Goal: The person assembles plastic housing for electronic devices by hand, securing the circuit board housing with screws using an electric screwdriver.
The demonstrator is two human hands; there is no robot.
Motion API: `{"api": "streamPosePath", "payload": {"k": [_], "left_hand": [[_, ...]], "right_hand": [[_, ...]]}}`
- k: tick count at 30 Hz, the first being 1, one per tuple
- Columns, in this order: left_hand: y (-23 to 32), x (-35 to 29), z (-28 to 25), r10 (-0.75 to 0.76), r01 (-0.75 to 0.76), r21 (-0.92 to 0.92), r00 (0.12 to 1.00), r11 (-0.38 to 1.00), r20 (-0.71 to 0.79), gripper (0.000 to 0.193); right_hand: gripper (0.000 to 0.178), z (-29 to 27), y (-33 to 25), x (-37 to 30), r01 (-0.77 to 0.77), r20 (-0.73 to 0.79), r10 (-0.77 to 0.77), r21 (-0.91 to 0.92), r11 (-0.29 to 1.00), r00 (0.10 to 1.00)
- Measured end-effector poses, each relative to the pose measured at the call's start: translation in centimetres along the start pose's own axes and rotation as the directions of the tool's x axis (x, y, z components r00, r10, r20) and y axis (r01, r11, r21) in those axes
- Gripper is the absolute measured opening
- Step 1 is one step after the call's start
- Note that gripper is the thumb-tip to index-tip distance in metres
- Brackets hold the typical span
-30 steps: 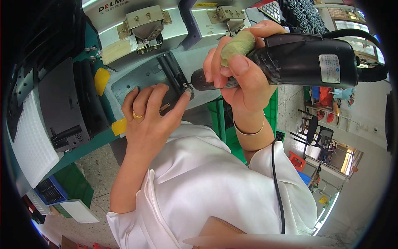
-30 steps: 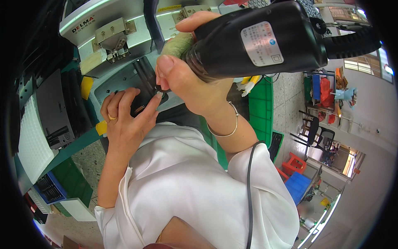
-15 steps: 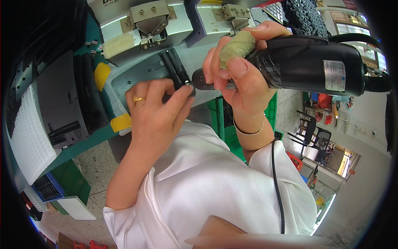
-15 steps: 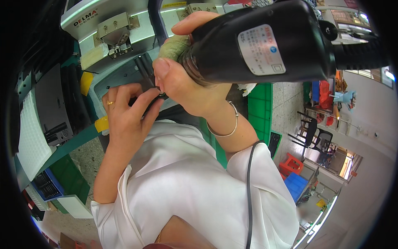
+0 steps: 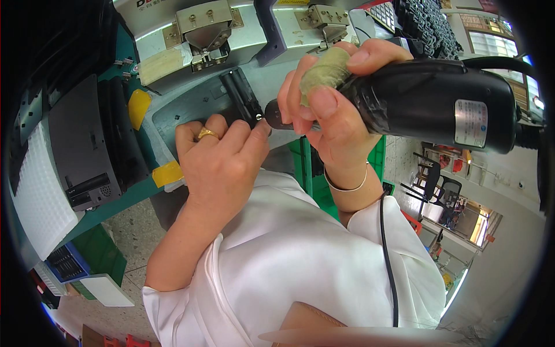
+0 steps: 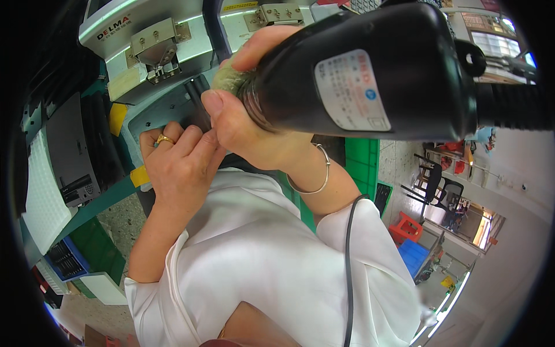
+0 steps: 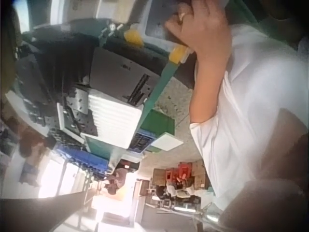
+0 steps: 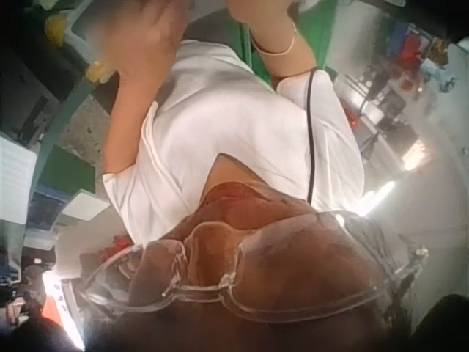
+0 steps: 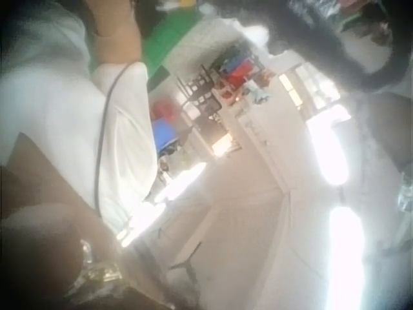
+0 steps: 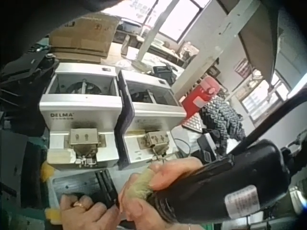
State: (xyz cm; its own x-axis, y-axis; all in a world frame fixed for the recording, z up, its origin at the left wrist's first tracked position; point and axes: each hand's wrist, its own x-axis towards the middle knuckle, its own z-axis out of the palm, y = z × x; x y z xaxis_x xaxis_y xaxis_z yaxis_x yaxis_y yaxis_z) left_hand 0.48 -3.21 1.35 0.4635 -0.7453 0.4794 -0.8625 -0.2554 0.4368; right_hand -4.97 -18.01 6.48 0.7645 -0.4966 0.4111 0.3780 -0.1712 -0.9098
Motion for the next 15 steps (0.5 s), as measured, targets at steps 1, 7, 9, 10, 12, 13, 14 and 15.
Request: {"api": "streamPosePath", "payload": {"k": [1,7,9,10,12,13,14,15], "left_hand": [[0.0,0.0,0.0,0.028,-0.028,0.039,1.0,0.999,0.001,0.008],[0.5,0.4,0.1,0.08,-0.08,0.043,0.997,0.996,-0.009,0.006],[0.6,0.3,0.5,0.073,-0.071,0.027,0.995,0.997,-0.071,0.007],[0.5,-0.2,0.1,0.069,-0.069,0.031,0.997,0.997,-0.019,0.008],[0.7,0.2,0.1,0.071,-0.071,0.037,0.997,0.997,0.011,0.009],[0.8,0.5,0.1,0.039,-0.04,0.038,0.999,0.998,0.03,0.01],[0.9,0.6,0.2,0.011,-0.013,0.036,0.998,0.999,0.054,0.011],[0.9,0.7,0.1,0.02,-0.022,0.036,0.999,0.999,0.045,0.011]], "right_hand": [[0.04,-0.1,0.2,0.1,0.038,0.042,-0.036,-0.052,0.998,0.998],[0.042,-0.4,0.7,0.5,0.171,0.133,-0.149,-0.173,0.97,0.98],[0.043,-0.4,0.6,0.8,0.164,0.087,-0.152,-0.153,0.974,0.985],[0.043,0.2,0.5,0.0,0.163,0.067,-0.155,-0.143,0.976,0.986],[0.044,0.1,0.6,-0.4,0.174,0.04,-0.17,-0.129,0.976,0.985],[0.043,-1.0,0.8,-0.1,0.199,0.092,-0.185,-0.188,0.962,0.979],[0.042,-0.6,0.1,-0.2,0.099,-0.035,-0.097,0.036,0.994,0.995],[0.041,-0.2,-0.5,-0.2,0.019,-0.136,0.018,0.269,0.963,0.991]]}}
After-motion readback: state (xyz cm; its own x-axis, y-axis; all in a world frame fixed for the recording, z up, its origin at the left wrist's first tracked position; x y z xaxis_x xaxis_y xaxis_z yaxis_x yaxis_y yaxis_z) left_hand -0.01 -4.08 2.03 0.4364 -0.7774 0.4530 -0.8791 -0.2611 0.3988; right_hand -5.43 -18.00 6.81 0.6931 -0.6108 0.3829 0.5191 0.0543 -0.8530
